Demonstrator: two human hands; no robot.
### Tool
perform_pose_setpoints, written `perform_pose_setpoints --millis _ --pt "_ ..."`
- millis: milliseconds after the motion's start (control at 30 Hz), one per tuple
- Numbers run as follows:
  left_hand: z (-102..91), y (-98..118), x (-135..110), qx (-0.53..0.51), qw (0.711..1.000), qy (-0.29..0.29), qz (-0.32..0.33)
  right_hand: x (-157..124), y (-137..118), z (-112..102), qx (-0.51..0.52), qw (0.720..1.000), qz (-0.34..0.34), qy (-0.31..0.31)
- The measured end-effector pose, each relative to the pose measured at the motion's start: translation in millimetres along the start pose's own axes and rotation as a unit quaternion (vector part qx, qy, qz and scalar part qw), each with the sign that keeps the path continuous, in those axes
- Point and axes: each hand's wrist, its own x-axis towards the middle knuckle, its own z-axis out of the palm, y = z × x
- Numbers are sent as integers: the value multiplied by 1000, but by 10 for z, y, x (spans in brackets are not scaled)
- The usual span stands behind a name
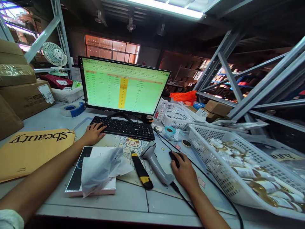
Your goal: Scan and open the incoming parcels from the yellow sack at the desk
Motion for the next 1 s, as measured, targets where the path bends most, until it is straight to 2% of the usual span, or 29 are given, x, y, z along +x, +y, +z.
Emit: perform_pose_setpoints --millis 300,500,667,733,800,900,967,1000 --pt "-21 20 -11 5 1000 4 2 2 1 1 8 1000 -28 -7" --pt "-23 10 1 -7 1000 9 6 22 58 42 5 1000 -23 -16" --pt "41 20 -27 -37 999 38 5 35 96 74 1 999 -23 -22" --pt "-16 27 7 -94 993 71 -7 39 114 92 3 999 -30 -14" --pt "-221 41 62 -195 970 140 -34 40 124 113 7 999 -33 -2" --pt "-834 144 -7 -302 920 244 -53 35 106 144 16 999 -31 15" --pt "-1306 304 -313 -352 896 270 -6 37 68 135 30 999 -30 18" --pt "-1505 402 -557 -428 859 275 51 42 43 110 42 998 -30 20"
